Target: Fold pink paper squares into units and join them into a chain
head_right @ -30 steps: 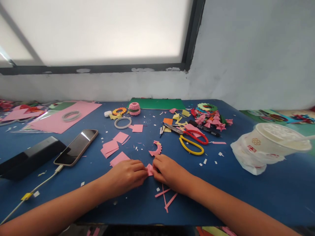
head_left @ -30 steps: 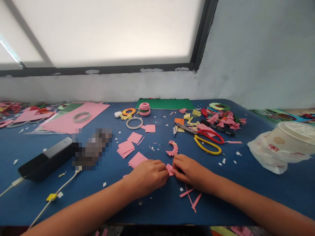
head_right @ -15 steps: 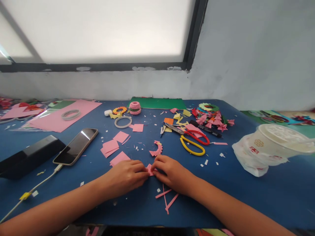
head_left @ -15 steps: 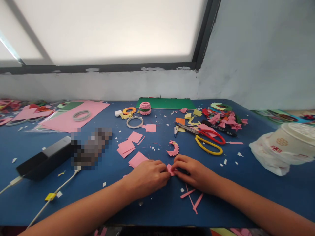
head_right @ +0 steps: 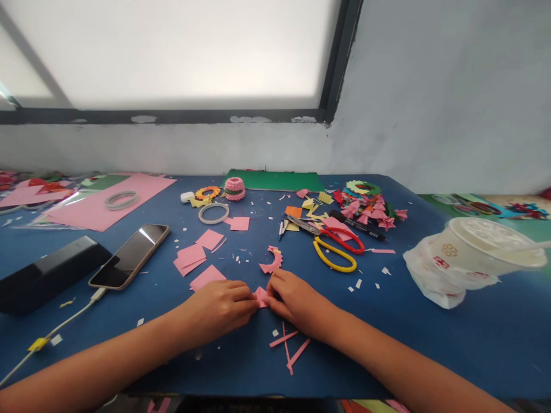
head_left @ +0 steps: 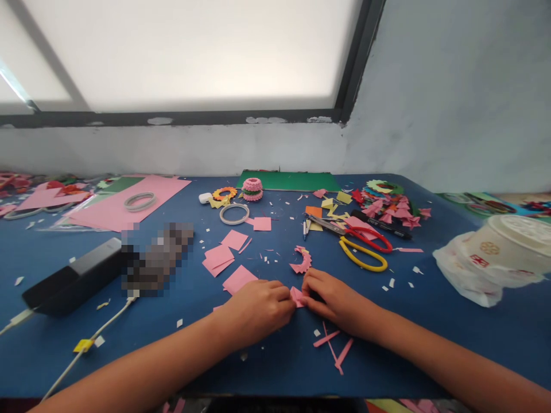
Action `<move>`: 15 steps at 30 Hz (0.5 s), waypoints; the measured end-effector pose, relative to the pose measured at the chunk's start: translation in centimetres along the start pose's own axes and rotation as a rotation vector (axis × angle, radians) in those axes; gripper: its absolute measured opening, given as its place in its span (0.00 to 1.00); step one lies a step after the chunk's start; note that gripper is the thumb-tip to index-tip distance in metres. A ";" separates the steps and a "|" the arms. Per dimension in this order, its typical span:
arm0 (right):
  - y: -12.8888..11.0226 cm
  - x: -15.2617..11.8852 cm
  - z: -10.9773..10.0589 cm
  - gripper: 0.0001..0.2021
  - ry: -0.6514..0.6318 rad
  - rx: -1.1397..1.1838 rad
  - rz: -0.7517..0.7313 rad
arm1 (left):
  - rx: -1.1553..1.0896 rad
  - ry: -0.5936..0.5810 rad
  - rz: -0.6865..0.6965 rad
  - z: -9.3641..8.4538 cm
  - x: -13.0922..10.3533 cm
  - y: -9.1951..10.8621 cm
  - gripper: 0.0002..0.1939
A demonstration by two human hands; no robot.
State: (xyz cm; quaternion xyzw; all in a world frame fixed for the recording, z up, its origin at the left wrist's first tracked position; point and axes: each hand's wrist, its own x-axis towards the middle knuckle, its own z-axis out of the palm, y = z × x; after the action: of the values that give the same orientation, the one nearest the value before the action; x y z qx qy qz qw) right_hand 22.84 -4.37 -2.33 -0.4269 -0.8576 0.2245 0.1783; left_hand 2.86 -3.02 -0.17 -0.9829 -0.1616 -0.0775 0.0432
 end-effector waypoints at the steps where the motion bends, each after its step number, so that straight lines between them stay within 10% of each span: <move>1: 0.0 0.0 0.0 0.07 0.000 0.000 0.002 | 0.004 -0.007 -0.003 0.0 0.0 0.0 0.10; 15: -0.4 0.1 0.2 0.03 0.068 0.039 0.005 | 0.129 -0.063 -0.091 0.1 -0.4 2.3 0.10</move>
State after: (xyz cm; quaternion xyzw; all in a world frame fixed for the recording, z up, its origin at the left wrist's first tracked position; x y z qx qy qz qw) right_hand 22.46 -4.59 -2.24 -0.4331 -0.8454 0.2270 0.2149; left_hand 3.21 -5.34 -0.43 -0.9716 -0.2122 -0.0377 0.0979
